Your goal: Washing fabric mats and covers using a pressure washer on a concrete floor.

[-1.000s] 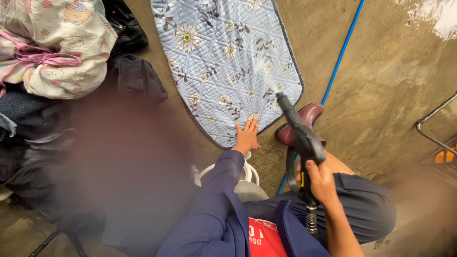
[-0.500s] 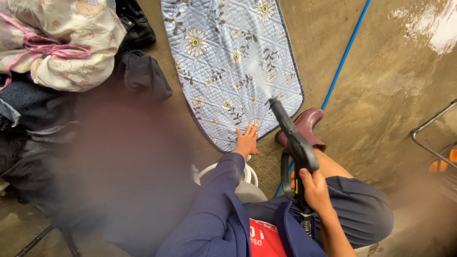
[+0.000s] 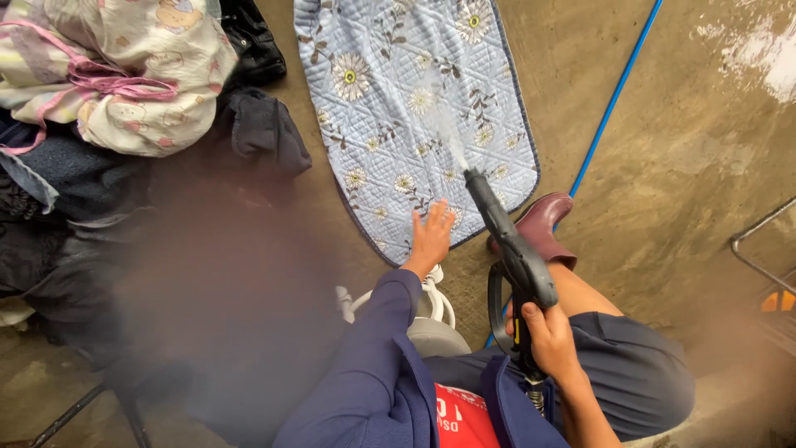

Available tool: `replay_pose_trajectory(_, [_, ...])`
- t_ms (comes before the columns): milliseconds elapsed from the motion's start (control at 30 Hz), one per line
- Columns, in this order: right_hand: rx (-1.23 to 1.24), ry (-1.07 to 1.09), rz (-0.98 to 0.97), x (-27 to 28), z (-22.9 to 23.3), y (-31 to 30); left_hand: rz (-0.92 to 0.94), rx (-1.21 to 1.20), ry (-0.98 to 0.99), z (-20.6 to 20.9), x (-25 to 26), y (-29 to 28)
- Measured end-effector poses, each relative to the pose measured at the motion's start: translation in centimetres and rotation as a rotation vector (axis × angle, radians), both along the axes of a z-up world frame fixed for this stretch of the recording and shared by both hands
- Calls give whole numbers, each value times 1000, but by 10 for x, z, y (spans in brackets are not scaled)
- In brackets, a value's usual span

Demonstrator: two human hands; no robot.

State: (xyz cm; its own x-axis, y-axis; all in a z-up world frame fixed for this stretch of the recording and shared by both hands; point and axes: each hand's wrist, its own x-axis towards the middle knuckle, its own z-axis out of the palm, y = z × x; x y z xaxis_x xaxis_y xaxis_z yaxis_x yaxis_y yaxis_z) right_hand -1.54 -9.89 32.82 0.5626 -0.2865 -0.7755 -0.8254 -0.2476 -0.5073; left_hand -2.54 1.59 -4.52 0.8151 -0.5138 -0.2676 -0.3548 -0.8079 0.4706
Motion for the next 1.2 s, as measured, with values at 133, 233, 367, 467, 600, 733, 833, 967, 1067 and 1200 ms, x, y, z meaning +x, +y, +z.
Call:
replay_pose_trajectory(133, [-103,208,60,3,-28,2,-76,319,114,17,14,21])
replay_pose_trajectory(233, [-73,168,78,19,-25,13,-147,331,358,33,26,23])
replay_pose_trajectory(367, [12,-68,175,35,11,20,-191,316,518,43,39,24])
replay_pose_trajectory(467, [42,-111,172,18,14,18,-207,305,569,49,42,24])
replay_pose_trajectory(600, [-30,160,65,-23,-21,10,-202,258,611,50,38,24])
replay_pose_trajectory(733, [-20,186,130,-12,-31,21,-248,275,627,43,24,20])
replay_pose_trajectory(833, [47,-144,206,0,-20,29,-204,188,635,29,6,16])
replay_pose_trajectory(967, [13,-166,258,-3,-4,26,-59,71,562,15,4,20])
replay_pose_trajectory(1067, [10,-114,237,-28,-26,12,133,136,402,31,3,40])
replay_pose_trajectory(1200, [63,-75,201,-36,-52,15,125,276,366,39,-5,56])
